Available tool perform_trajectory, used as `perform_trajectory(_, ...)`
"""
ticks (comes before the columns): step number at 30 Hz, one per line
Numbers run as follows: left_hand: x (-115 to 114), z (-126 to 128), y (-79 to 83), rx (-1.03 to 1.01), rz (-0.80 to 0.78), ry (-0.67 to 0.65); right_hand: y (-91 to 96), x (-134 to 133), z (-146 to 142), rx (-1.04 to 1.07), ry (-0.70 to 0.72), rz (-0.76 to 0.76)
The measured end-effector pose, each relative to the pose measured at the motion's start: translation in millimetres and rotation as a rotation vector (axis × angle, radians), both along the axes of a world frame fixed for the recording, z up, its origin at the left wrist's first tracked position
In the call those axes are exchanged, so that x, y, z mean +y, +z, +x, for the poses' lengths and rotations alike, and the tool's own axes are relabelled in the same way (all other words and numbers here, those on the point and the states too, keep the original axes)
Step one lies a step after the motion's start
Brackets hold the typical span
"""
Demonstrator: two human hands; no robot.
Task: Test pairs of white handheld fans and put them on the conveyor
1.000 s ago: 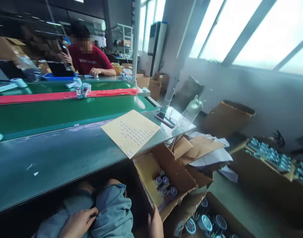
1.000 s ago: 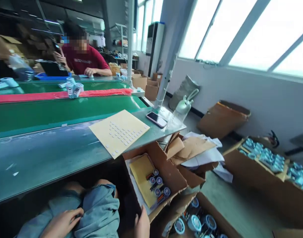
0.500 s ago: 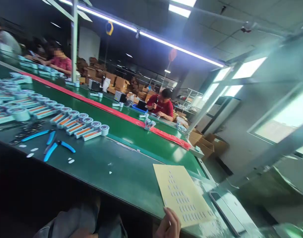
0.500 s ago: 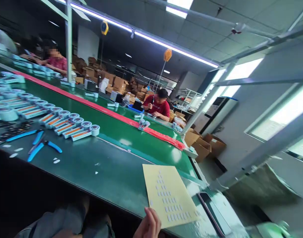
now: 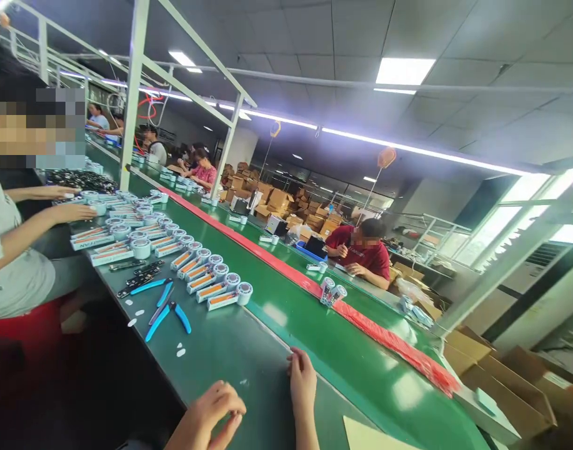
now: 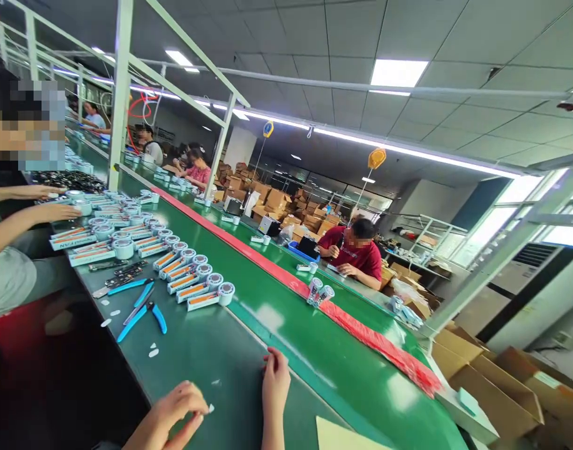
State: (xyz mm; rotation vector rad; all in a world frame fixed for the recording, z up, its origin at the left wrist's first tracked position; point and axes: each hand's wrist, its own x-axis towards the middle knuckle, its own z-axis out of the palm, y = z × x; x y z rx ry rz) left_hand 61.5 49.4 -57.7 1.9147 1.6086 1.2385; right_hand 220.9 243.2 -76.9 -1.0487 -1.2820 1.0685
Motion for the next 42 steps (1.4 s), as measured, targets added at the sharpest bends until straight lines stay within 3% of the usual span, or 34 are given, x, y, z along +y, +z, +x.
perform_trajectory(3, 31.4, -15.5, 13.9, -0.05, -0.116, 0.099, -20.3, 15.4, 8.1, 0.065, 0.032, -0.086)
perform_trajectory(6, 46.9, -36.6, 15.0, 0.068, -0.057, 0.199, -30.0, 25.5, 25.4, 0.187, 0.02, -0.166)
perform_trajectory(11, 42.5, -93.3, 1.8, 0.448, -0.013, 0.679, -33.5, 29.1, 34.4, 0.253, 0.055, -0.266)
perform_trajectory(14, 30.2, -122.7, -6.2, 0.631, -0.088, 0.826, -28.9, 24.7, 34.6, 0.341, 0.025, -0.347)
perform_trajectory(21, 14.5, -134.6, -0.2, 0.591, -0.187, 0.768, -15.5, 11.8, 37.3, 0.394, 0.037, -0.362)
perform_trajectory(29, 0.4, -136.9, -4.3, 0.6, -0.231, 0.946, -16.7, 10.4, 40.7, 0.399, 0.063, -0.38)
perform_trajectory(34, -2.6, -136.0, 3.7, 0.559, -0.285, 0.95, -16.5, 12.7, 40.0, 0.412, 0.065, -0.386)
perform_trajectory(38, 1.6, -136.6, 16.9, 0.45, -0.278, 0.918, -14.9, 13.7, 39.8, 0.417, 0.052, -0.395)
perform_trajectory(42, -1.8, -143.3, 27.4, 0.174, -0.26, 0.924, -11.8, 12.9, 38.7, 0.414, 0.047, -0.398)
